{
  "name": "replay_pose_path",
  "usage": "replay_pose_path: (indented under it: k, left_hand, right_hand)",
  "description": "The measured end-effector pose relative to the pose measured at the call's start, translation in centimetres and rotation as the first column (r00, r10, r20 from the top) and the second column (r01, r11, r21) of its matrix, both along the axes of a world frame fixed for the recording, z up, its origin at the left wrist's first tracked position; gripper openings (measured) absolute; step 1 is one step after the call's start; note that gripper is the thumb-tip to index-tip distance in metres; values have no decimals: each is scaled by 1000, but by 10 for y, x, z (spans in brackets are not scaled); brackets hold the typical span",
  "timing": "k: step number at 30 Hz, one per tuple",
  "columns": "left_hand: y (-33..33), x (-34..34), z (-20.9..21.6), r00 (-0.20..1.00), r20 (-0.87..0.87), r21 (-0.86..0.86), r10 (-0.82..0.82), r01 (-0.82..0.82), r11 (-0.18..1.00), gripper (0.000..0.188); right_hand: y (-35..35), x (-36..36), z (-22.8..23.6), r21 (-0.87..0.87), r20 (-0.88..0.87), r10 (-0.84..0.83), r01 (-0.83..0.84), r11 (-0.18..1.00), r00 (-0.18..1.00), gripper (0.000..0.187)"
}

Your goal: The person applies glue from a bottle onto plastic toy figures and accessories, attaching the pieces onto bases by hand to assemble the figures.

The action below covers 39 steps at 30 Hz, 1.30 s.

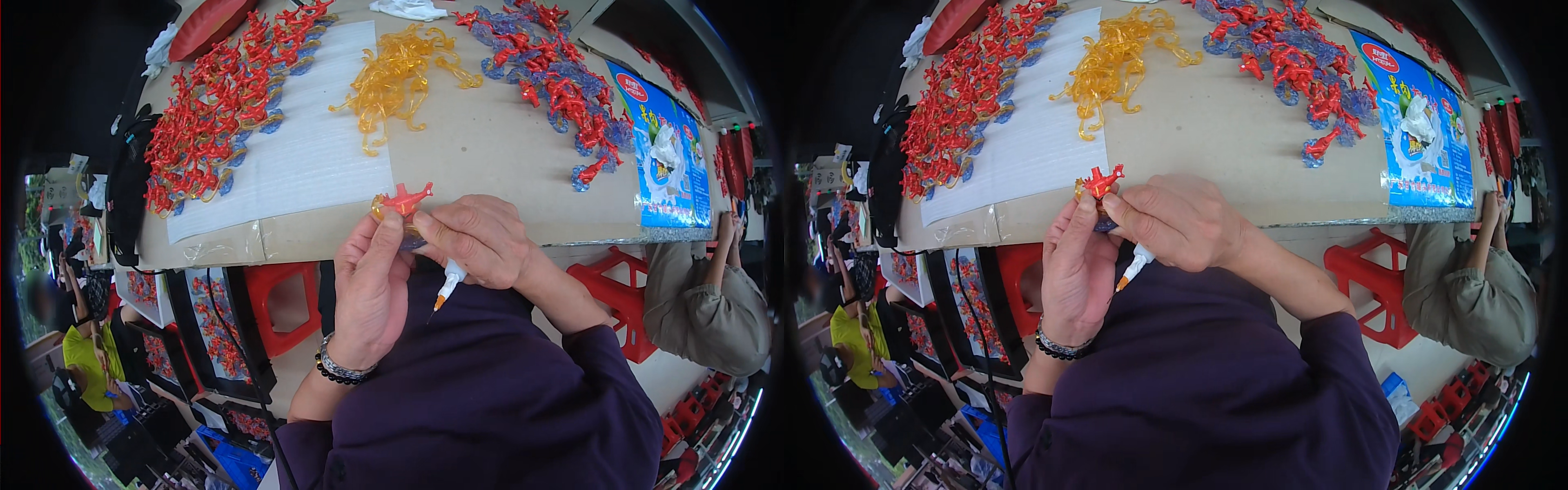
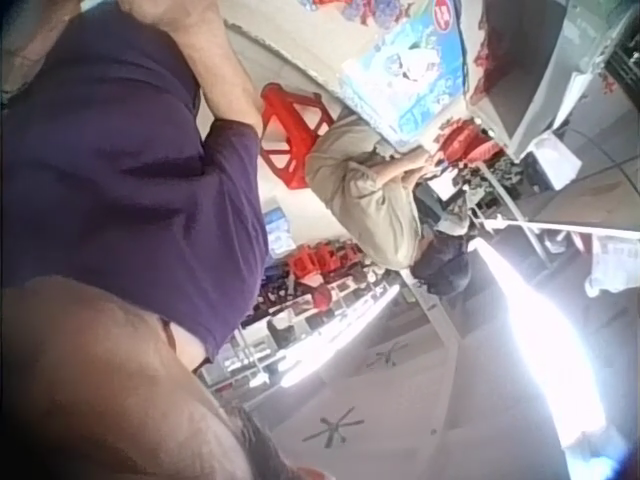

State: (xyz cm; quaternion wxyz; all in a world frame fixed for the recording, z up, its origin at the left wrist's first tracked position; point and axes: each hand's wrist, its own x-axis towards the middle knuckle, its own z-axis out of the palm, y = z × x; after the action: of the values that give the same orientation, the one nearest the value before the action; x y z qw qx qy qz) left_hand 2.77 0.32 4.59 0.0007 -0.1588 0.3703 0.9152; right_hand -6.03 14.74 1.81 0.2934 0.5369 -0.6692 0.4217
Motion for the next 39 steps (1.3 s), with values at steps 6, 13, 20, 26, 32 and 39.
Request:
replay_pose_path:
  k: [6,13,20,26,32,39]
  left_hand:
    - [6,-1,6,1000,-6,8,30,-30,1000,25]
    - [10,-2,3,997,23,53,71,-72,996,23]
    - [10,-1,-1,997,31,88,72,-75,993,23]
    - [7,-5,10,996,89,190,8,-25,981,27]
    - [4,-4,7,979,202,210,30,-73,975,27]
    - [3,-3,4,972,235,261,13,-76,962,25]
  right_hand:
    - [0,-2,-4,-34,130,55,-51,998,990,36]
    - [-4,0,-9,-74,181,52,-39,997,982,33]
    - [-5,0,-9,-83,192,20,-4,997,981,30]
    - [-4,3,-10,-51,220,-16,28,998,975,39]
    - [-5,-1,-9,-53,183,4,6,999,983,40]
    - [-5,-3,-2,-78,257,95,-77,994,962,41]
